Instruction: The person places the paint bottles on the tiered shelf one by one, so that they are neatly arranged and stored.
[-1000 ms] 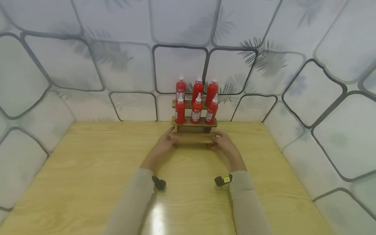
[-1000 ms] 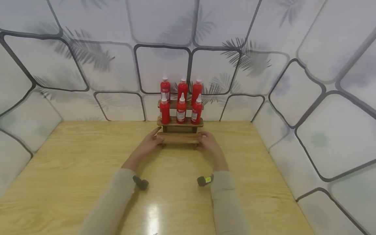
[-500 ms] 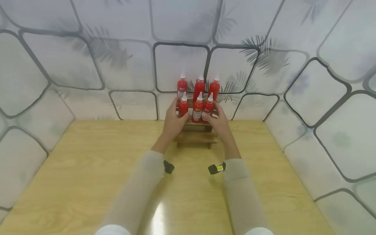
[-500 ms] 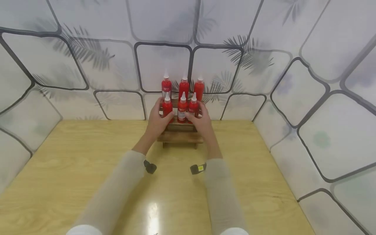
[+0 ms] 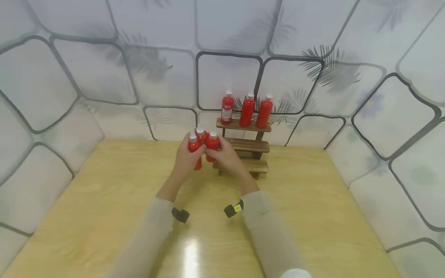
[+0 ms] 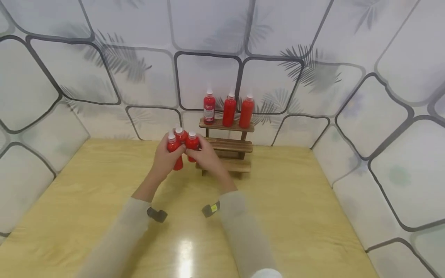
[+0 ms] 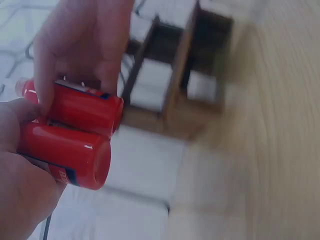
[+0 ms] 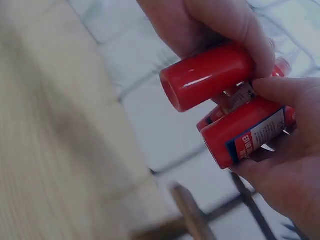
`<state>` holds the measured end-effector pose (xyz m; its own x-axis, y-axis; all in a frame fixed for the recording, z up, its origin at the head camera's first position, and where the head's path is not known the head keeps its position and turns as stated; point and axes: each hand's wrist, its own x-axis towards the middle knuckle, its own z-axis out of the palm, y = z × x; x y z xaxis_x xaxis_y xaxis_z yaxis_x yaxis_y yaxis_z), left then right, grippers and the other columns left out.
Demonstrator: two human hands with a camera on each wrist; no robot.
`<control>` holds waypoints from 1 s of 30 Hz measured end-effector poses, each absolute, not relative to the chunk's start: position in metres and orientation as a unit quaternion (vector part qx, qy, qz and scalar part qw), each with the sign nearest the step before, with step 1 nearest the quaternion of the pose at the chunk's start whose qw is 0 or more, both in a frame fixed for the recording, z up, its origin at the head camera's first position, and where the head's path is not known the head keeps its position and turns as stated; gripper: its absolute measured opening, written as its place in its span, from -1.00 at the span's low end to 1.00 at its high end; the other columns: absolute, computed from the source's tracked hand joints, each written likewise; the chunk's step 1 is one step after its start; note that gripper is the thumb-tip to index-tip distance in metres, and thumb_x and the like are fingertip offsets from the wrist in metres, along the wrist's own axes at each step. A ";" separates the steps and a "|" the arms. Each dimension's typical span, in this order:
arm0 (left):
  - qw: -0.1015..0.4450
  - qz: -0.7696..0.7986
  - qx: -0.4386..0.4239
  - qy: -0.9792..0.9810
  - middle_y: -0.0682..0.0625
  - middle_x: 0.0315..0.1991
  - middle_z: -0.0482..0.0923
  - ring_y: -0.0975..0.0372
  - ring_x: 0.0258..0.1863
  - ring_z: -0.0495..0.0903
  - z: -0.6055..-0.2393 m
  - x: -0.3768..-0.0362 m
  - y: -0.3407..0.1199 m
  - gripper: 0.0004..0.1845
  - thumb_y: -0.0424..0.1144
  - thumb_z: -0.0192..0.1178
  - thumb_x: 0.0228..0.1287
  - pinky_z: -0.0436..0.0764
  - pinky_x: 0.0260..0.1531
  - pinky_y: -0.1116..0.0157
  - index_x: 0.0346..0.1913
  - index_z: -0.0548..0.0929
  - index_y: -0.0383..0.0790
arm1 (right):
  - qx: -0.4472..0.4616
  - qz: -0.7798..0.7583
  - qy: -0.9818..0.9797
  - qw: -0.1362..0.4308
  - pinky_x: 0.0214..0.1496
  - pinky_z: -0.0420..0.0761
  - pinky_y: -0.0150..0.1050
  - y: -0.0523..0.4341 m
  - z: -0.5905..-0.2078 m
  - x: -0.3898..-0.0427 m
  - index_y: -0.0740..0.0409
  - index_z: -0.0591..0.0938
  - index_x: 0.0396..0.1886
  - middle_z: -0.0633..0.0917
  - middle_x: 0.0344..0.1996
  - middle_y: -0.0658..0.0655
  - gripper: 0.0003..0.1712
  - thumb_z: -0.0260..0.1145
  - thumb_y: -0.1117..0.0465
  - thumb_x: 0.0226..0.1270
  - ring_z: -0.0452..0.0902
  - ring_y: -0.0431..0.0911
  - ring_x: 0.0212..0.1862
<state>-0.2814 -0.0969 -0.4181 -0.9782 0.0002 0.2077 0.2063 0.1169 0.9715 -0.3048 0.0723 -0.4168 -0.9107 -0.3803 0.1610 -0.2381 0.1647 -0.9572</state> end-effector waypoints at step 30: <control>-0.044 -0.513 0.002 -0.857 -0.43 0.57 -0.06 -0.33 0.51 0.06 -0.460 -0.234 -0.257 0.13 0.03 0.30 0.37 0.12 0.50 -0.34 0.63 -0.37 0.02 | -0.240 -0.495 0.816 0.176 0.53 0.42 0.07 0.043 -0.462 -0.281 0.12 0.13 0.60 0.38 0.46 0.30 -0.18 0.28 0.16 0.47 0.33 0.18 0.46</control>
<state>-0.2336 -0.2573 -0.4599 -0.9962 0.0410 -0.0770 -0.0484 0.4739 0.8793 -0.2808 0.0428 -0.4615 -0.8226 -0.5664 -0.0496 -0.2174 0.3940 -0.8930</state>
